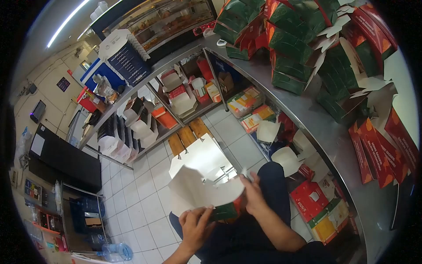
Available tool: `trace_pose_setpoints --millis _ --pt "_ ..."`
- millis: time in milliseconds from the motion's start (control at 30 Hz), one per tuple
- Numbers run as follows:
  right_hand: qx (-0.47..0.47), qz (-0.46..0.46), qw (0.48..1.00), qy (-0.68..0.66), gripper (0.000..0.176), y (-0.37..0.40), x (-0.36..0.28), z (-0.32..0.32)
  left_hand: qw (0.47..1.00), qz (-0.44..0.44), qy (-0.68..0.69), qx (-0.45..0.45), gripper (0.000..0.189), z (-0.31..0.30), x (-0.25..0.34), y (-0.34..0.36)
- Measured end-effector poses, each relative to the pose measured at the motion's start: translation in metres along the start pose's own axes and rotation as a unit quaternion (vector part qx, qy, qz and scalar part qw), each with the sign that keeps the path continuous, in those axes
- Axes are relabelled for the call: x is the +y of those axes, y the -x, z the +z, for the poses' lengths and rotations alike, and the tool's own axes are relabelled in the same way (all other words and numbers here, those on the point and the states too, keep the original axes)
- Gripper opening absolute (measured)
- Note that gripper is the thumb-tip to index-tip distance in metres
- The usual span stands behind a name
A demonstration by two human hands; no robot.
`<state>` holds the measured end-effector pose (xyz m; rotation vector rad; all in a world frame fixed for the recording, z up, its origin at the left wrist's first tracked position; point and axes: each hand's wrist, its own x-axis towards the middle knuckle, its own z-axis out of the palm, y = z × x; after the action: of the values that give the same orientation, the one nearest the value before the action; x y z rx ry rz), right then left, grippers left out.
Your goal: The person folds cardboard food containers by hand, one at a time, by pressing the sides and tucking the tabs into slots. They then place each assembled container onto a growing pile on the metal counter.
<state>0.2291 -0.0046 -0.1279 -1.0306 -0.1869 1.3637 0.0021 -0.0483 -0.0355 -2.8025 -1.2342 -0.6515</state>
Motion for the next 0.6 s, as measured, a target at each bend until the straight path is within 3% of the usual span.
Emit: trace_pose_setpoints --millis 33,67,100,133,167,200,233,267,300,333,367,467,533,567,600 --pt "-0.057 0.156 0.980 -0.112 0.048 -0.005 -0.009 -0.013 1.000 0.000 0.000 0.000 0.083 0.002 0.003 0.001" --pt "-0.058 0.156 0.980 -0.112 0.048 -0.003 -0.006 -0.014 0.999 -0.031 0.012 -0.034 0.083 0.005 0.007 0.000" --pt "-0.022 0.108 0.990 -0.086 0.047 0.001 0.000 -0.015 0.995 -0.062 0.024 -0.068 0.084 0.006 0.009 0.000" --pt "0.013 0.060 0.996 -0.059 0.048 0.005 0.006 -0.017 0.977 -0.127 0.124 -0.116 0.089 0.006 0.010 0.001" --pt "-0.018 -0.026 0.999 -0.024 0.049 0.009 0.014 -0.015 0.977 -0.130 0.124 -0.114 0.089 0.013 0.009 0.006" --pt "-0.055 -0.086 0.993 0.059 0.047 0.012 0.020 -0.015 0.893 -0.239 0.365 -0.106 0.092 0.026 0.005 0.013" --pt "-0.091 -0.145 0.975 0.140 0.045 0.021 0.015 -0.004 0.742 -0.329 0.578 -0.090 0.095 0.035 0.000 0.015" --pt "-0.188 -0.162 0.935 0.253 0.042 0.034 -0.001 0.000 0.615 -0.359 0.700 -0.056 0.096 0.042 -0.008 0.018" --pt "-0.305 -0.234 0.866 0.319 0.045 0.040 -0.011 0.008 0.450 -0.409 0.793 0.025 0.087 0.027 -0.002 0.004" --pt "-0.419 -0.264 0.788 0.366 0.049 0.045 -0.025 0.019 0.364 -0.384 0.847 0.058 0.082 0.027 -0.007 0.005" --pt "-0.468 -0.335 0.733 0.363 0.047 0.047 -0.028 0.032 0.273 -0.354 0.890 0.090 0.077 0.026 -0.013 0.007" --pt "-0.476 -0.371 0.688 0.403 0.047 0.053 -0.029 0.045 0.316 -0.438 0.830 0.139 0.058 0.032 -0.017 0.005" --pt "-0.388 -0.417 0.759 0.314 0.037 0.046 -0.018 0.046 0.342 -0.467 0.794 0.186 0.036 0.035 -0.012 -0.004" --pt "-0.391 -0.416 0.758 0.314 0.037 0.049 -0.014 0.047 0.341 -0.467 0.793 0.189 0.036 0.037 -0.007 -0.009" --pt "-0.339 -0.326 0.846 0.253 0.035 0.054 -0.011 0.049 0.364 -0.471 0.770 0.232 0.033 0.039 -0.002 -0.013"
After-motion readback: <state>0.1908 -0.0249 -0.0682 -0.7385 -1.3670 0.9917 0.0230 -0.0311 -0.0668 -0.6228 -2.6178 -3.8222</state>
